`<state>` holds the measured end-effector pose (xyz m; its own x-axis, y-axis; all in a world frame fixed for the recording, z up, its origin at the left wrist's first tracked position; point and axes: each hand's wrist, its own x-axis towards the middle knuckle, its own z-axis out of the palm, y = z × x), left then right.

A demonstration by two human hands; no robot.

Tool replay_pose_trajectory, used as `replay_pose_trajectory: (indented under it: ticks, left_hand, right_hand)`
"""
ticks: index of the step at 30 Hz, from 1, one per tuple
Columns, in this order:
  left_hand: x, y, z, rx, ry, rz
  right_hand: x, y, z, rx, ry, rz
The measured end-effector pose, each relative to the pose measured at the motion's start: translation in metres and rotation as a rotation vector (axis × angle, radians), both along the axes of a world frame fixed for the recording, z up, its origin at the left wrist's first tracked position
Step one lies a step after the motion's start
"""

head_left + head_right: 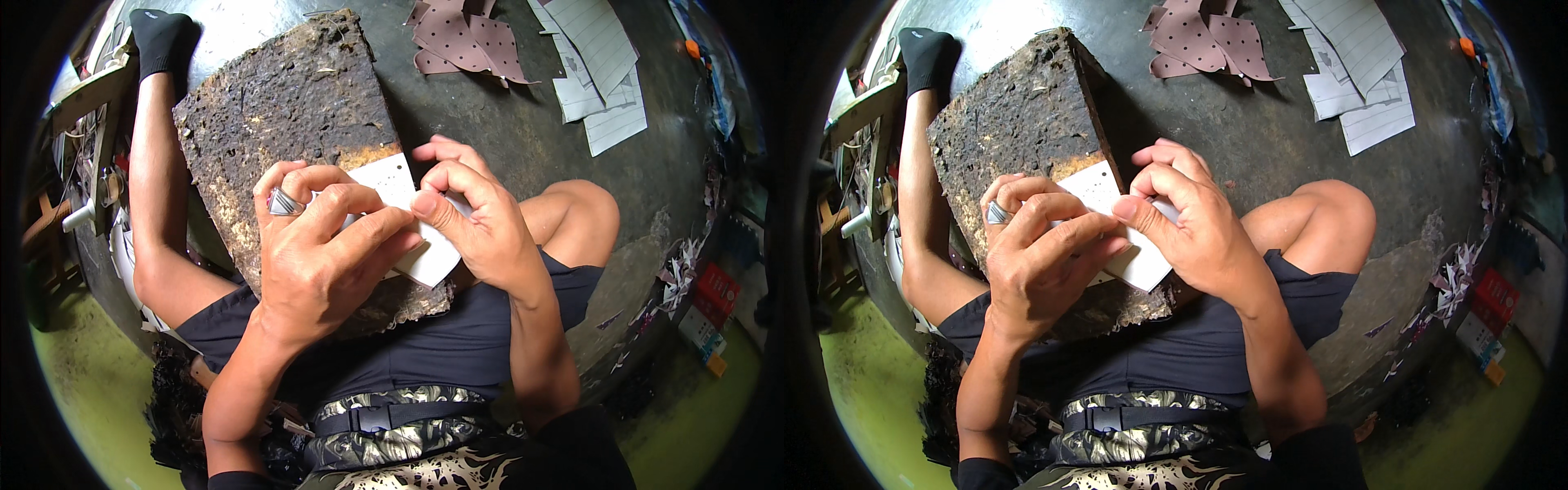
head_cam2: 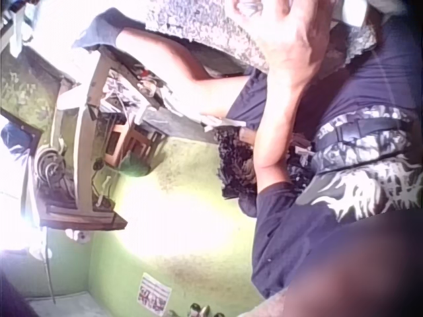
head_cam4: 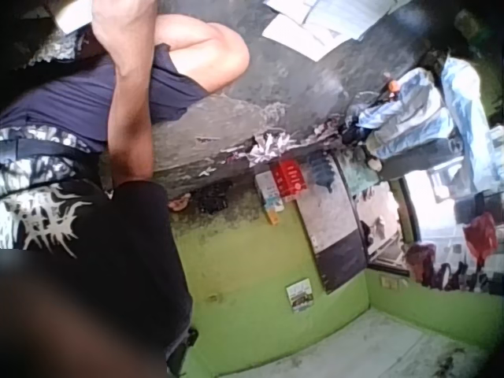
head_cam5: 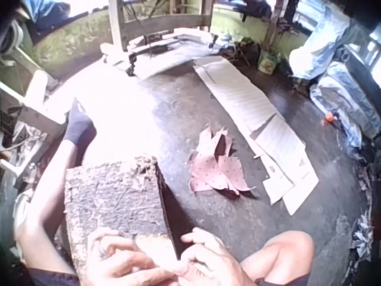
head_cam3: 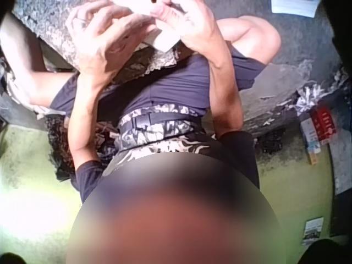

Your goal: The person sits on the floor and repeatedly peels the white adhesive backing off small pinkish paper pieces. They hold each piece with one hand and pull the backing away with the other, then place the peeled piece aside.

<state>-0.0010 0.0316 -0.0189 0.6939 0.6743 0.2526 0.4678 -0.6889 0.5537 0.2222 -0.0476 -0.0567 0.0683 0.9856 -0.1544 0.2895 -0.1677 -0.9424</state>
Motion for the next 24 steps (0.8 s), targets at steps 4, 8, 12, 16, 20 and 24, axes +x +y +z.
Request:
replay_pose_trajectory:
  ticks: [4, 8, 12, 16, 20, 24]
  left_hand:
    - [-0.004, 0.005, 0.002, -0.016, -0.004, -0.036]
    - [-0.004, 0.006, 0.002, -0.001, 0.009, -0.051]
    - [-0.003, 0.007, 0.002, 0.014, 0.000, -0.058]
    - [-0.003, 0.009, 0.004, 0.014, 0.002, -0.068]
    - [-0.002, 0.010, 0.005, 0.002, -0.005, -0.069]
    - [0.001, 0.002, 0.007, 0.014, 0.008, -0.012]
  right_hand:
    - [0.003, 0.004, -0.013, -0.021, 0.188, 0.029]
    - [0.012, 0.001, -0.013, -0.102, 0.250, 0.024]
    - [0.015, 0.009, -0.014, -0.065, 0.260, 0.035]
    - [0.024, 0.013, -0.010, -0.048, 0.146, 0.069]
    - [0.025, 0.013, -0.004, -0.019, 0.050, 0.047]
    - [-0.001, 0.000, 0.002, -0.097, 0.087, -0.466]
